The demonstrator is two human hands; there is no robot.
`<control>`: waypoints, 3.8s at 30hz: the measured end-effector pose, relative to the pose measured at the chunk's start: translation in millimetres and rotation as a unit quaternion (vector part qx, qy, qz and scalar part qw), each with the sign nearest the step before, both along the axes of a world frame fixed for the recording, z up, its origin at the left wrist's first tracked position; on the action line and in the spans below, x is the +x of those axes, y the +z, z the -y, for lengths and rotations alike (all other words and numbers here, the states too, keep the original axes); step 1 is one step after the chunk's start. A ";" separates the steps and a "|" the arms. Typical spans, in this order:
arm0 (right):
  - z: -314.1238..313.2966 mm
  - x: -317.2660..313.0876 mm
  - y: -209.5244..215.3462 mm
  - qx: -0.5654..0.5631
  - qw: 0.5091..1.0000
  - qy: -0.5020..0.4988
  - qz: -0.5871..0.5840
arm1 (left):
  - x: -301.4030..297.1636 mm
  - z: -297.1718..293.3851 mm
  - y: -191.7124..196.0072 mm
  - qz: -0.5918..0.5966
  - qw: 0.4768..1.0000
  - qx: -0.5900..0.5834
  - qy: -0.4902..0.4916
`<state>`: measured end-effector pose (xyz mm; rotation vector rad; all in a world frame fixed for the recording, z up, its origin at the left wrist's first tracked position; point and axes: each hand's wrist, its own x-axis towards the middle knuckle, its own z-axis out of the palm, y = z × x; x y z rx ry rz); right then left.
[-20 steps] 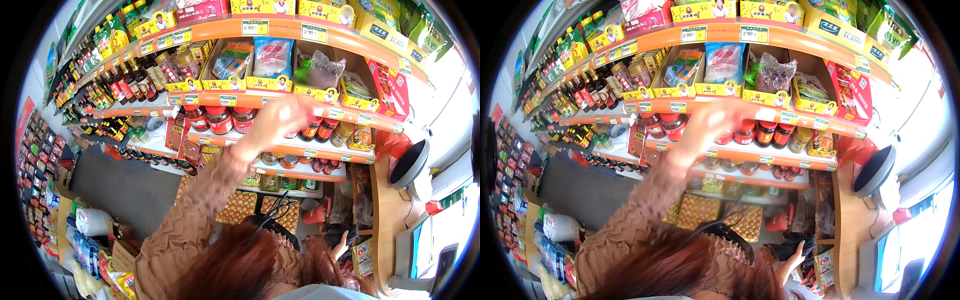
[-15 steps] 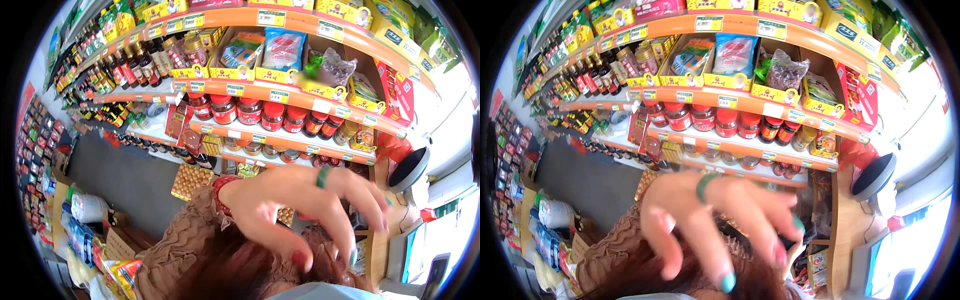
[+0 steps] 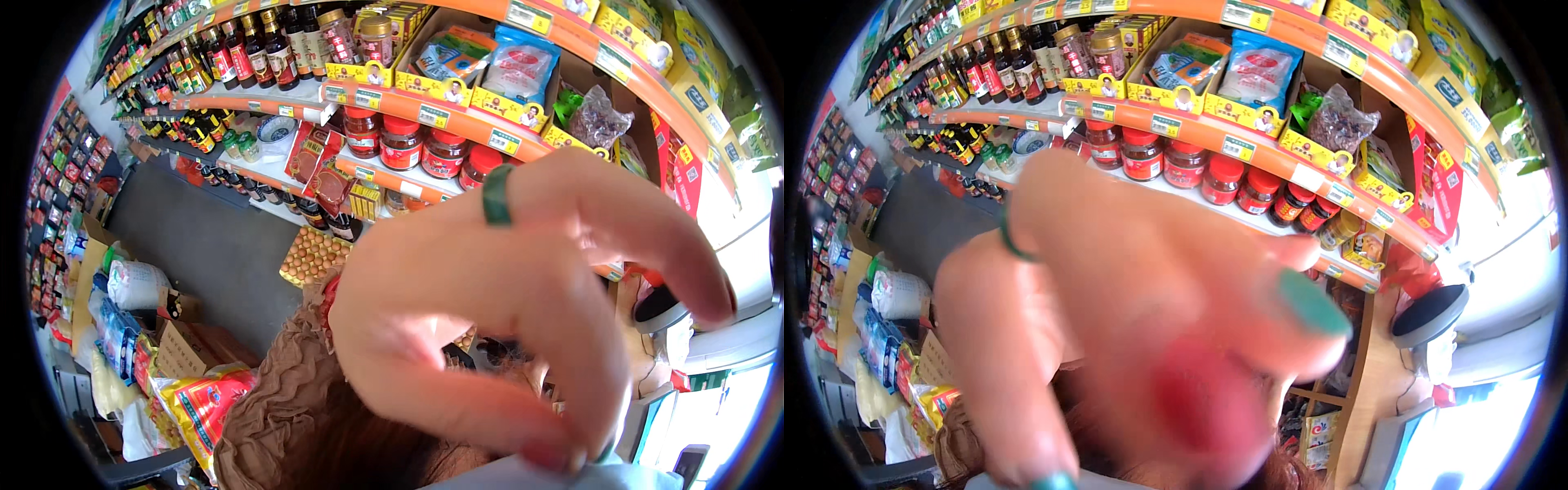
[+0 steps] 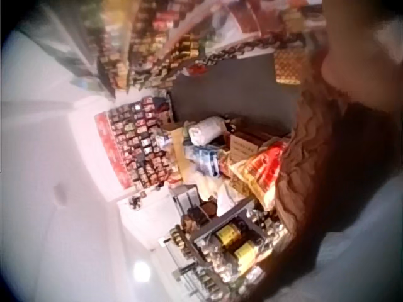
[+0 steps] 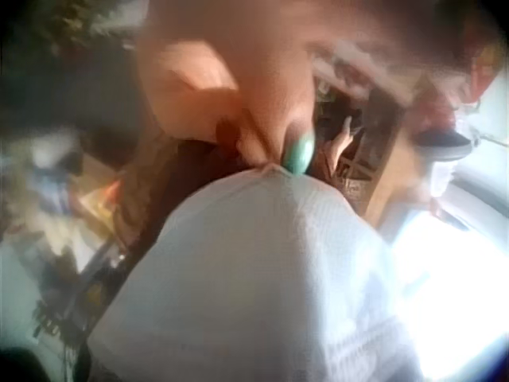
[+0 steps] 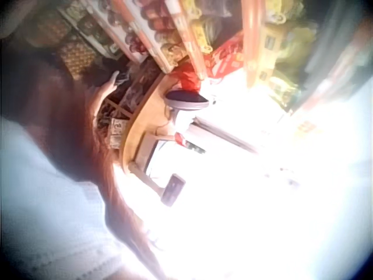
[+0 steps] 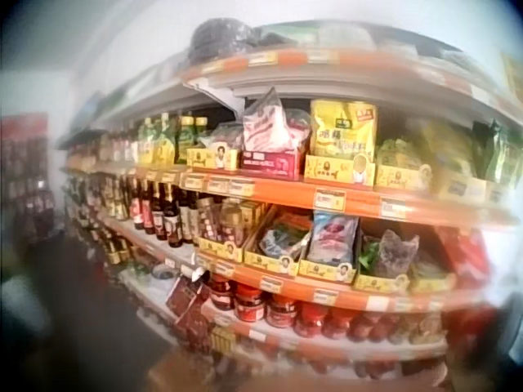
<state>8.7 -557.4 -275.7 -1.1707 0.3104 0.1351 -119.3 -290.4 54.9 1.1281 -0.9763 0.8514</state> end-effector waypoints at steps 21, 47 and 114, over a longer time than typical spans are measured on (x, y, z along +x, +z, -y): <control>-153.0 -176.9 52.8 0.199 0.971 -0.117 0.059 | 102.1 -295.8 -82.1 -0.097 0.827 0.004 0.553; -249.0 -77.4 132.8 0.006 0.955 0.197 0.222 | -22.6 -142.8 -193.4 -0.147 0.854 0.338 0.367; -273.2 -133.4 114.5 -0.045 0.922 0.261 0.281 | -95.0 -162.5 -191.1 -0.194 0.856 0.148 0.455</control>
